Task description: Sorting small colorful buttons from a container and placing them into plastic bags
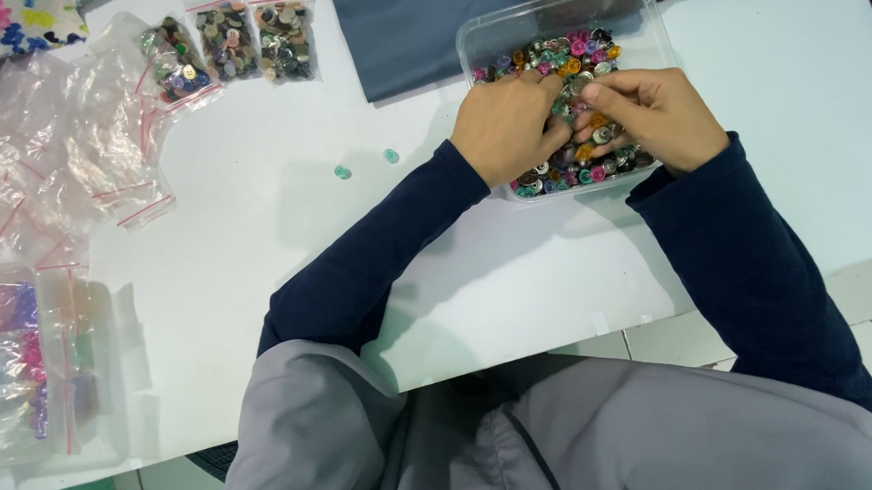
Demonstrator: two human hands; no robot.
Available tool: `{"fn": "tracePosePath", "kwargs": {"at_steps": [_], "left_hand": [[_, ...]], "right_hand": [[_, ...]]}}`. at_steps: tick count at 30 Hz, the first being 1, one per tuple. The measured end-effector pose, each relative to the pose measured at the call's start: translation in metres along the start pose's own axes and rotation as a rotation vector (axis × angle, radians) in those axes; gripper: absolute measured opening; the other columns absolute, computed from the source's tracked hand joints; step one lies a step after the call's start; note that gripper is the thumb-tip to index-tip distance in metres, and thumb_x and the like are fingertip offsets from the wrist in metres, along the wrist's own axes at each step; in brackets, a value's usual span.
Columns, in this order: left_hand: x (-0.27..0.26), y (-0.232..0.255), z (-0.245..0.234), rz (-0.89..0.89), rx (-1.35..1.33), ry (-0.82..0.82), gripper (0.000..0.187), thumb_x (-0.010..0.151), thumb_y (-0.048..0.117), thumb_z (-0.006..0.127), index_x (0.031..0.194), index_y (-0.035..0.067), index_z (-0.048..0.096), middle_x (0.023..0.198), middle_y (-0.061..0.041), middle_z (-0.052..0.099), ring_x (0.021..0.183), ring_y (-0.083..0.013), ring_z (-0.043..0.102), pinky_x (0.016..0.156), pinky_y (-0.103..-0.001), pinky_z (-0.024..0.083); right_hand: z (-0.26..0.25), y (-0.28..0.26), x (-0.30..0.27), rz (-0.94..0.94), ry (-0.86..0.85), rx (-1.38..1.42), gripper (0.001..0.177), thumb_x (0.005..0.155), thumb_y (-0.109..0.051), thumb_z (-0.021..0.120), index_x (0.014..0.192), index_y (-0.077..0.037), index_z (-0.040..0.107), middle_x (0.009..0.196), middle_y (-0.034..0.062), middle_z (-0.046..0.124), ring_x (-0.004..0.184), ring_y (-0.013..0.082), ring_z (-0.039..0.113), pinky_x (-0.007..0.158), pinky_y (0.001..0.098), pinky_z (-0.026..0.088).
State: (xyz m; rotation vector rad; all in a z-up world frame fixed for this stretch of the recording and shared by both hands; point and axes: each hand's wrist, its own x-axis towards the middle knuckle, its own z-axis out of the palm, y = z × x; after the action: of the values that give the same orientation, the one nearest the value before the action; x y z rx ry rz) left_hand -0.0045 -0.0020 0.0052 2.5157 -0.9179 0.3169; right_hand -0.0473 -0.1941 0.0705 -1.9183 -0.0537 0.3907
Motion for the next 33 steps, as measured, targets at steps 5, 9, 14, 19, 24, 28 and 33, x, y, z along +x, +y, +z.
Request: {"fn": "tracePosePath", "kwargs": {"at_steps": [5,9,14,19,24,28,33], "left_hand": [[0.0,0.002,-0.008,-0.017,-0.127,0.022,0.021,0.084,0.026,0.051,0.072,0.009,0.055,0.064,-0.006,0.057,0.053,-0.0272,0.055,0.042,-0.045,0.04],[0.0,0.002,-0.008,-0.022,-0.14,0.035,0.022,0.087,0.025,0.051,0.071,0.011,0.053,0.065,-0.007,0.06,0.052,-0.0291,0.058,0.044,-0.046,0.041],[0.001,0.001,-0.003,-0.054,-0.119,0.021,0.028,0.095,0.025,0.048,0.116,0.006,0.049,0.091,-0.01,0.067,0.064,-0.033,0.064,0.045,-0.047,0.047],[-0.003,0.004,-0.018,-0.064,-0.214,0.065,0.051,0.1,0.022,0.051,0.149,0.011,0.044,0.131,-0.012,0.07,0.088,-0.0322,0.074,0.056,-0.044,0.056],[-0.004,0.005,-0.026,-0.011,-0.362,0.153,0.01,0.093,0.009,0.047,0.093,0.014,0.056,0.09,-0.003,0.06,0.066,-0.0253,0.06,0.045,-0.041,0.044],[-0.009,0.013,-0.044,-0.05,-0.45,0.212,0.009,0.093,0.005,0.043,0.095,0.012,0.048,0.094,-0.004,0.054,0.063,-0.025,0.049,0.047,-0.039,0.04],[-0.018,0.015,-0.065,0.088,-0.654,0.369,0.006,0.088,0.01,0.042,0.093,0.008,0.04,0.098,-0.009,0.049,0.086,-0.0248,0.05,0.071,-0.038,0.045]], "right_hand": [[0.003,-0.003,0.0,0.037,0.019,-0.002,0.038,0.113,-0.032,0.052,0.102,0.0,0.07,0.093,0.0145,0.072,0.082,0.0204,0.073,0.063,0.0302,0.065],[0.002,0.004,0.003,0.055,0.003,-0.017,0.043,0.113,-0.037,0.048,0.102,0.0,0.067,0.093,0.0162,0.072,0.079,0.0222,0.073,0.058,0.0302,0.062],[0.004,-0.004,0.002,0.074,-0.012,-0.041,0.047,0.111,-0.04,0.045,0.122,-0.001,0.067,0.095,0.0168,0.071,0.082,0.0243,0.073,0.058,0.0315,0.06],[0.005,-0.003,0.002,0.051,-0.011,-0.052,0.047,0.11,-0.04,0.044,0.119,0.0,0.067,0.102,0.0166,0.072,0.086,0.0244,0.073,0.063,0.0329,0.063],[0.006,-0.003,0.002,-0.049,-0.056,-0.083,0.03,0.107,-0.023,0.056,0.123,-0.002,0.07,0.11,0.0139,0.072,0.099,0.0199,0.068,0.069,0.0309,0.065],[0.007,-0.004,0.001,-0.088,-0.03,-0.104,0.029,0.107,-0.022,0.058,0.125,-0.003,0.07,0.11,0.0139,0.071,0.103,0.02,0.068,0.068,0.0298,0.064],[0.013,-0.01,0.002,-0.293,0.041,-0.196,0.017,0.099,-0.015,0.073,0.115,-0.007,0.074,0.131,0.0174,0.068,0.128,0.0206,0.062,0.095,0.0293,0.055]]}}
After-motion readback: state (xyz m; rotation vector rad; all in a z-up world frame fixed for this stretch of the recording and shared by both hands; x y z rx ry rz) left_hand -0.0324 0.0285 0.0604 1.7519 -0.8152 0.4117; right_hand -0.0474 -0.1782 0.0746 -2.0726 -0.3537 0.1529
